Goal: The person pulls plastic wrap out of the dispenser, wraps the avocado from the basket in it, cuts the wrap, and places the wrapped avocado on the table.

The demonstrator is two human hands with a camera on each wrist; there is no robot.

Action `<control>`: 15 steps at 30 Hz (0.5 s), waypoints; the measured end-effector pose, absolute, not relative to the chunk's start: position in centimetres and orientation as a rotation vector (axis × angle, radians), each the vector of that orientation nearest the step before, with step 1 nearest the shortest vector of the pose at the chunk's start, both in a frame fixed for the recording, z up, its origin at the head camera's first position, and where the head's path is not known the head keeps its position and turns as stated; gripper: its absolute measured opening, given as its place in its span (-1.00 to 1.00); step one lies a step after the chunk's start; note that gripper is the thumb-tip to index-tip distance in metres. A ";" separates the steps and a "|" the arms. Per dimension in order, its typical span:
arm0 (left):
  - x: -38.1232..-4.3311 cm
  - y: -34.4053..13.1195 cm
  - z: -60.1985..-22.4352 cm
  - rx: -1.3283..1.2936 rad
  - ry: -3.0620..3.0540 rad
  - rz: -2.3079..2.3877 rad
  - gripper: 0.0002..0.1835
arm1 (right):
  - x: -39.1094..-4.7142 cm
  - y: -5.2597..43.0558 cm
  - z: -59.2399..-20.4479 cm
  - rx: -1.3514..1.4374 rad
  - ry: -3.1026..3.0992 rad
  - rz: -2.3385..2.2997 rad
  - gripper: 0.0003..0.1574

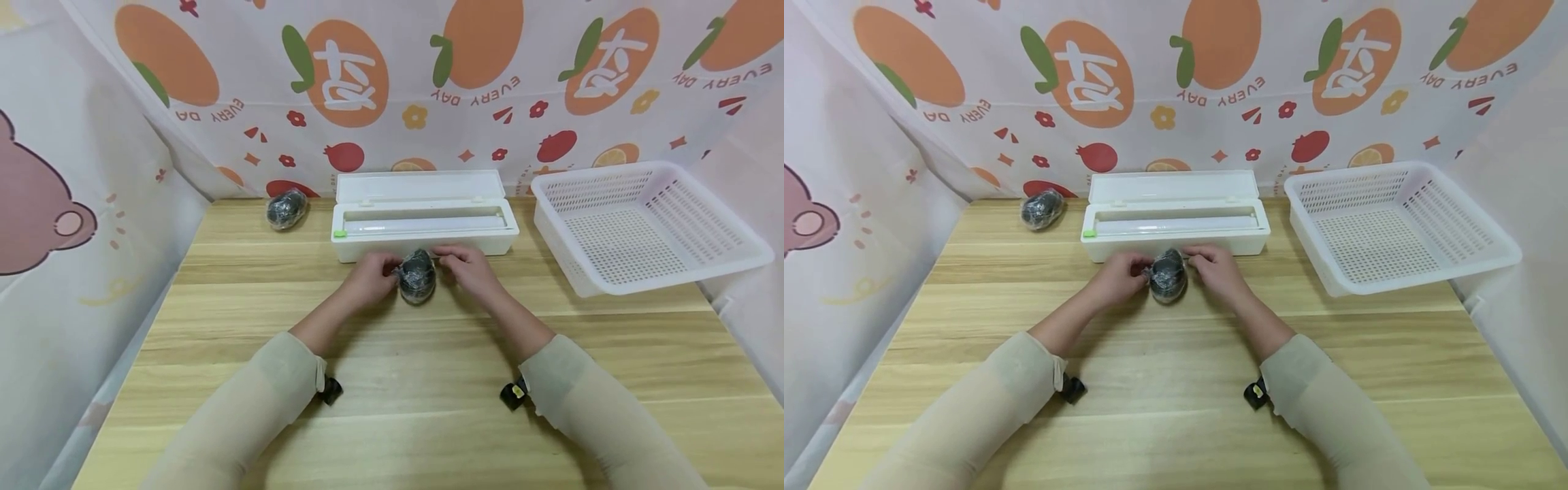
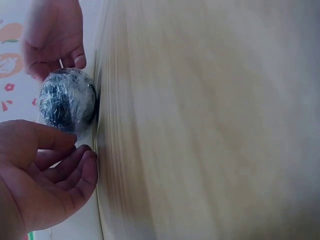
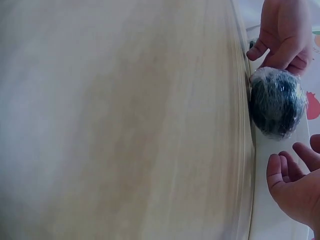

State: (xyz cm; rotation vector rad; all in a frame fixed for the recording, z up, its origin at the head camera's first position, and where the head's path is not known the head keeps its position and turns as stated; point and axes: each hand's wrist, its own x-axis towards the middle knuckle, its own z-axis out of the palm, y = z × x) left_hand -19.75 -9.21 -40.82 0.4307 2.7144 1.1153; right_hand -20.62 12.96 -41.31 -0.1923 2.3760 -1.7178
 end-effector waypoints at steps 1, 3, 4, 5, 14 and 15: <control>-19.7 -9.3 -40.8 0.423 2.719 1.107 -0.63 | -20.6 13.0 -41.3 -0.193 2.382 -1.708 -0.58; -19.8 -9.4 -40.7 0.407 2.722 1.093 -0.61 | -20.7 13.1 -41.4 -0.188 2.394 -1.691 -0.58; -19.8 -9.5 -40.7 0.405 2.724 1.086 -0.60 | -20.7 13.1 -41.4 -0.186 2.401 -1.681 -0.57; -19.7 -9.5 -40.7 0.398 2.725 1.080 -0.58 | -20.8 13.2 -41.4 -0.184 2.405 -1.672 -0.57; -19.7 -10.0 -40.8 0.402 2.738 1.054 -0.53 | -21.0 14.0 -41.5 -0.194 2.437 -1.641 -0.56; -19.7 -10.0 -40.8 0.406 2.743 1.050 -0.53 | -20.9 14.0 -41.5 -0.194 2.443 -1.640 -0.56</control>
